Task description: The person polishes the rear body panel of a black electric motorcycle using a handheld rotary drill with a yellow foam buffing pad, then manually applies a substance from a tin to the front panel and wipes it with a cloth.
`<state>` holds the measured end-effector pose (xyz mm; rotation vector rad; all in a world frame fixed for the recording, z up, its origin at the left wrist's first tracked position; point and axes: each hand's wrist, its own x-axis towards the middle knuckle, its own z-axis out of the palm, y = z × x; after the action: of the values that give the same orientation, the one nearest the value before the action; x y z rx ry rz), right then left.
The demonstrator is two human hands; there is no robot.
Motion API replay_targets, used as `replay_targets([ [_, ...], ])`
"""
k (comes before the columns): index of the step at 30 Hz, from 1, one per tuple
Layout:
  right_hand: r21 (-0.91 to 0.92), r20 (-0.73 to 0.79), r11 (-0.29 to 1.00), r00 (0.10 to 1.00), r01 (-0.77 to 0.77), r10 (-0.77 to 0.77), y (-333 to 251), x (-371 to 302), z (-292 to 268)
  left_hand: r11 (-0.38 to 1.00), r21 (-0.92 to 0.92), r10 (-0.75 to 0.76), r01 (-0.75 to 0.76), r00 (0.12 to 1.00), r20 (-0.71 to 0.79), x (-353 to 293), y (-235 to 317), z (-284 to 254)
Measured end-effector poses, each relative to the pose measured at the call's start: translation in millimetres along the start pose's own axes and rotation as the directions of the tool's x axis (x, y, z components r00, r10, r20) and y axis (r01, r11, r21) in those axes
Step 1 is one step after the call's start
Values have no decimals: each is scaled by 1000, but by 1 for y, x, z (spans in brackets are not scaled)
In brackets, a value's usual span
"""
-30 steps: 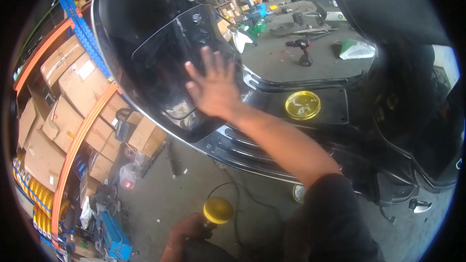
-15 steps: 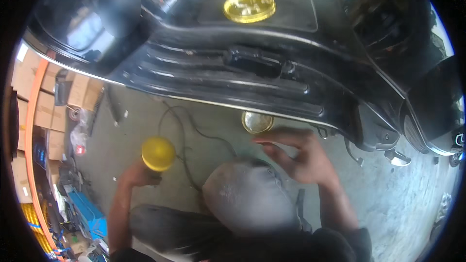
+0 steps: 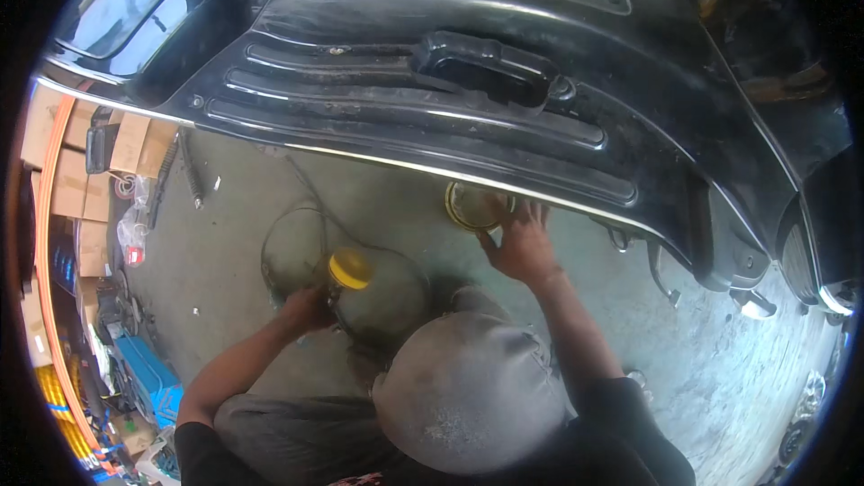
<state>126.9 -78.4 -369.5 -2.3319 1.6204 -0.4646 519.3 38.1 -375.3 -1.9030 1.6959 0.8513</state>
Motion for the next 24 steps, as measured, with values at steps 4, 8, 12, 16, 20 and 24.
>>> replay_targets([
  [4, -70, 123, 997, 992, -34, 42, -12, 5, 0, 999, 35, 29, -29, 1000, -5, -4, 7, 0],
  [8, 57, 129, 993, 987, -107, 99, 4, -7, 7, 990, 118, 76, -82, 996, 51, 17, 9, 7],
  [12, 130, 283, 960, 937, -249, 205, -17, -10, -1, 915, 10, 403, -403, 912, -78, 43, -17, 25],
  [16, 172, 18, 915, 930, -364, 366, 18, -114, -5, 955, 22, 293, -297, 950, 106, 40, 3, -16],
  [20, -8, 303, 411, 390, -912, 870, 40, -297, -28, 935, 85, 321, -344, 924, 208, 47, 4, -45],
  [24, 26, -237, -181, -182, -983, 954, 35, -455, -62, 921, 95, 344, -377, 904, 253, 54, -3, -73],
])
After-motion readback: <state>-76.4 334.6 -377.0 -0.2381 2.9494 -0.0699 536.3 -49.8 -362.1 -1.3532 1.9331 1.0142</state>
